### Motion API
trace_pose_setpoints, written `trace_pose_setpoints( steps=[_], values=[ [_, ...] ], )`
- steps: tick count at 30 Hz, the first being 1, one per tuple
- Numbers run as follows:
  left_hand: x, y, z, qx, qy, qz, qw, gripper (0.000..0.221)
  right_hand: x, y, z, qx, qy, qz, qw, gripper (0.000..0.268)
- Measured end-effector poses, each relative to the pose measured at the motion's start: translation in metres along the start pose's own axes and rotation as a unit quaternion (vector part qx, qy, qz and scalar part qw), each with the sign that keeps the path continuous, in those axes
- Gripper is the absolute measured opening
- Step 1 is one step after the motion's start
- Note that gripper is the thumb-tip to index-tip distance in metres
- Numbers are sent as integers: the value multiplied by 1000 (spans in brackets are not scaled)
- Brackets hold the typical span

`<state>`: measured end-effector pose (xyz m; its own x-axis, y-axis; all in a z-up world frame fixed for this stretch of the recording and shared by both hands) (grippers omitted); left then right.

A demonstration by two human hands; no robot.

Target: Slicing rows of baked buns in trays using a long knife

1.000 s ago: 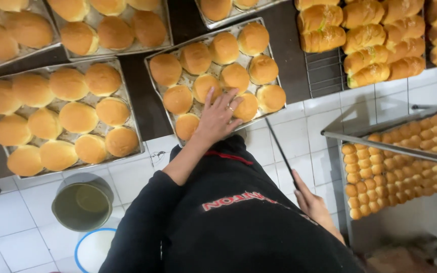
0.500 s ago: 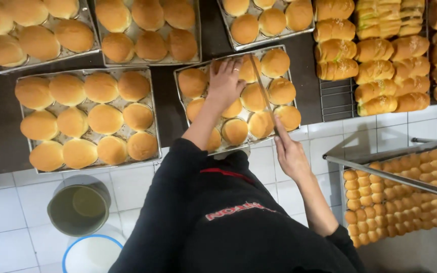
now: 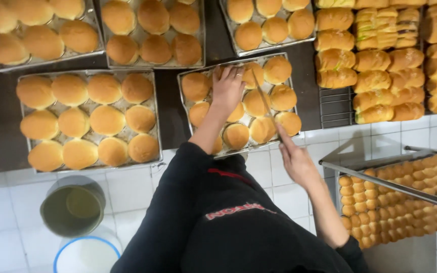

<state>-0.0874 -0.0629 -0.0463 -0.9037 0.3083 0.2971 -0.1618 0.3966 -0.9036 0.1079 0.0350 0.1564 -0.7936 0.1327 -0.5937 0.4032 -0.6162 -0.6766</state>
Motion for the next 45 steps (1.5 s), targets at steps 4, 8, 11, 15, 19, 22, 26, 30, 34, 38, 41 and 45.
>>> trace_pose_setpoints(
  steps=[4, 8, 11, 15, 19, 22, 26, 30, 34, 38, 41, 45],
  values=[
    [4, 3, 0, 5, 4, -21, 1000, 55, 23, -9, 11, -14, -20, -6, 1000, 57],
    [5, -10, -4, 22, 3, -26, 999, 56, -21, -22, -3, -63, 39, 49, 996, 59],
    [1, -44, -9, 27, 10, -21, 999, 54, -17, -14, 3, -78, 46, 67, 994, 59],
    [-34, -68, -55, -113, 130, 29, 985, 45, -9, -11, 25, -71, -8, 37, 997, 58],
    [-59, -25, -46, -137, 140, 45, 980, 40, -57, -17, -10, -11, 66, 74, 995, 61],
    [-61, -41, -49, -140, 147, 6, 979, 36, -47, -8, -7, 1, 46, 66, 997, 59],
    [-49, -57, -47, -163, 118, 46, 979, 25, -64, -6, -27, -34, 41, 61, 997, 61],
    [-47, -52, -48, -193, 111, 68, 973, 22, -48, 0, -54, -73, 51, 65, 994, 65],
    [-42, -62, -48, -194, 104, 78, 972, 20, -58, -2, -34, -46, -7, 58, 997, 63],
    [-42, -93, -56, -202, 88, 128, 967, 27, -81, 3, -65, -37, 70, 101, 992, 66],
    [-65, -102, -82, -198, 142, 184, 952, 32, -61, 13, -57, -27, 5, 65, 997, 64],
    [-113, -76, -100, -233, 220, 110, 941, 29, -105, 15, -80, 13, 80, 95, 992, 66]
  ],
)
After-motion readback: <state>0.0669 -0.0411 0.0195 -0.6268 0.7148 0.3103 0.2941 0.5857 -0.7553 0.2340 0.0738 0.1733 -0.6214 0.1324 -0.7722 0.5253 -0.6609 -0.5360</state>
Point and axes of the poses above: each hand's wrist, its own x-axis towards the middle knuckle, its own y-axis out of the palm, z = x × y, the point moved 10 cm from there along x, towards the middle knuckle, and after that the axes turned 3 degrees about x, right-handed, at the moved point
